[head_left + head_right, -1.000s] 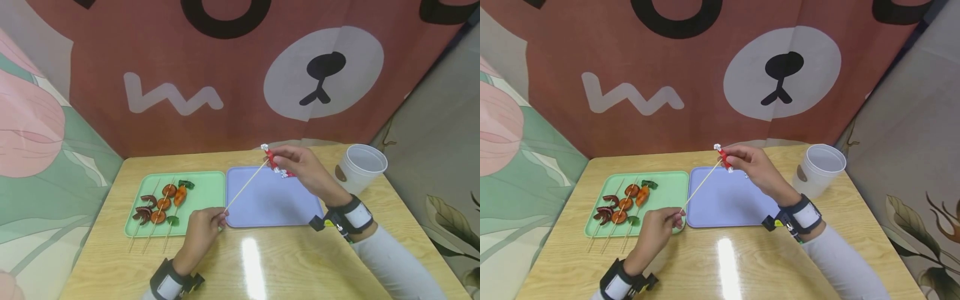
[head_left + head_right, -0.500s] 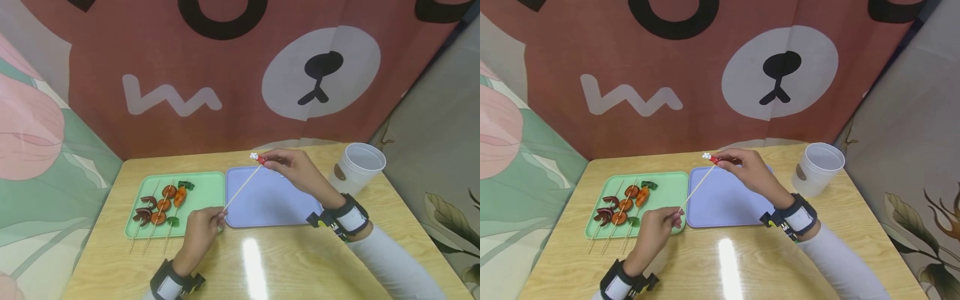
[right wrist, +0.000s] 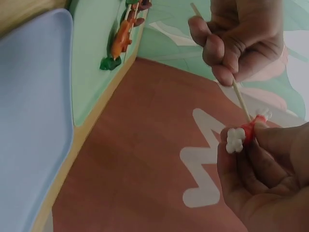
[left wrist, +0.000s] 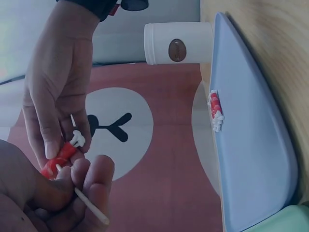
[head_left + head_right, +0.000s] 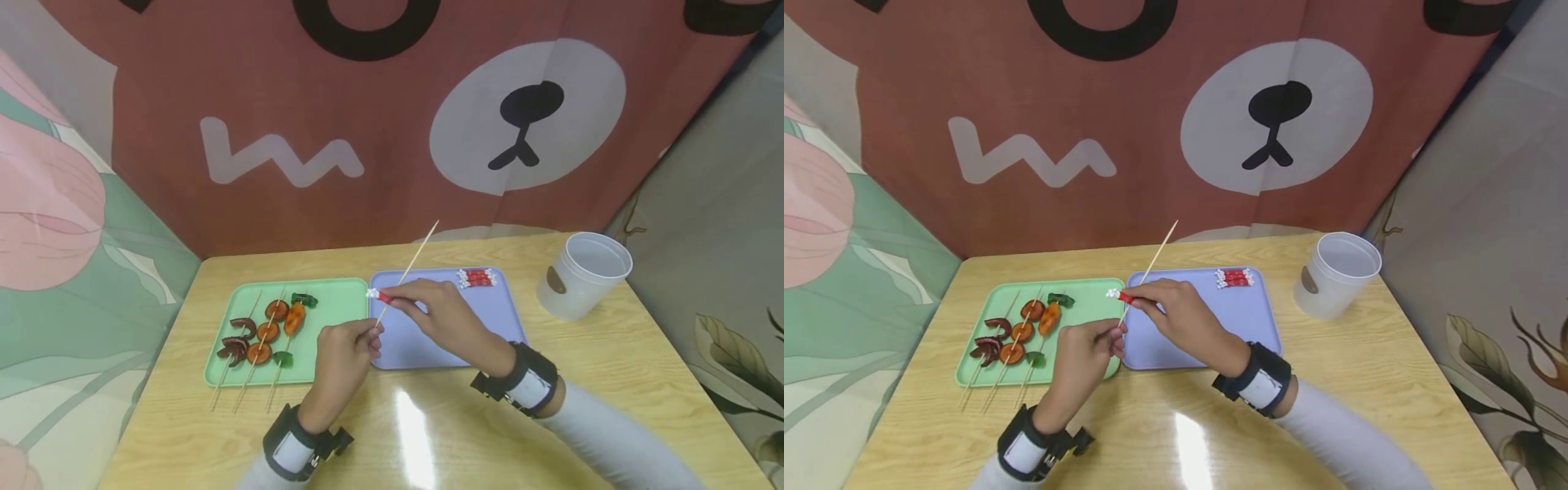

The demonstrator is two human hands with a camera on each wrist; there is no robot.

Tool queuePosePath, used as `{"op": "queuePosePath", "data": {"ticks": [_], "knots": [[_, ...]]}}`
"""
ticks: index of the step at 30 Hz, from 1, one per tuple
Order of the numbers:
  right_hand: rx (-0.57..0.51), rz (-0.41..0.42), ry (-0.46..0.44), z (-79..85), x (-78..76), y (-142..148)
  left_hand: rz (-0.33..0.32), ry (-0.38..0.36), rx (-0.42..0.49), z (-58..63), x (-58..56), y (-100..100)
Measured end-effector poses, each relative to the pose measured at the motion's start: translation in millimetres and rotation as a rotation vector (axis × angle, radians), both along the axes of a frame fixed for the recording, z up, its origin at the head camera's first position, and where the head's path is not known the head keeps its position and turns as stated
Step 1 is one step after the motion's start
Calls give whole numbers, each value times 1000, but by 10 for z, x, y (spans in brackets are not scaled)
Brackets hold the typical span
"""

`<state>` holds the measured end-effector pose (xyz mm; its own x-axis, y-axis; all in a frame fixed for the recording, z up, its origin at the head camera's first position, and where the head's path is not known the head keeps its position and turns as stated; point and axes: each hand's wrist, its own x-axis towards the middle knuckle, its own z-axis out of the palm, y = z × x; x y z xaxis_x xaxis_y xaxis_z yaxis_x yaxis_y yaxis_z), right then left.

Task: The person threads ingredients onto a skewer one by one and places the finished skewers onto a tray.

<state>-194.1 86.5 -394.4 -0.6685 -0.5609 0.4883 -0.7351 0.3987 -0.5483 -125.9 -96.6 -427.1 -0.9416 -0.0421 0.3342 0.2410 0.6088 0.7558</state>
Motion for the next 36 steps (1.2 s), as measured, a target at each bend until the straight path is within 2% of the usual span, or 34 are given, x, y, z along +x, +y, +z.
{"op": "queuePosePath", "data": {"ticks": [7, 10, 13, 15, 17, 18, 20, 21, 23, 25, 29, 36], "knots": [[-22, 21, 2, -130, -1, -83, 42, -53, 1, -68, -1, -42], [-56, 58, -52, -211, -38, -80, 45, -76, 33, -125, 12, -87], [-137, 60, -99, -303, -154, 45, 54, -96, 66, -172, 39, -157], [-153, -22, -112, -380, -313, 220, 64, -115, 97, -197, 71, -219], [-76, -163, -89, -492, -527, 443, 77, -139, 131, -221, 118, -287], [-2, -240, -79, -570, -643, 565, 82, -157, 151, -234, 146, -320], [210, -359, -57, -737, -854, 790, 87, -177, 181, -258, 209, -381], [316, -389, -41, -826, -940, 888, 87, -185, 189, -270, 243, -407], [476, -406, -20, -981, -1065, 1040, 88, -194, 191, -289, 304, -451], [568, -403, -28, -1094, -1129, 1135, 89, -194, 179, -305, 354, -487], [617, -413, -23, -1198, -1180, 1203, 103, -194, 157, -332, 403, -540], [653, -397, 52, -1221, -1251, 1187, 118, -213, 168, -361, 400, -572]]}}
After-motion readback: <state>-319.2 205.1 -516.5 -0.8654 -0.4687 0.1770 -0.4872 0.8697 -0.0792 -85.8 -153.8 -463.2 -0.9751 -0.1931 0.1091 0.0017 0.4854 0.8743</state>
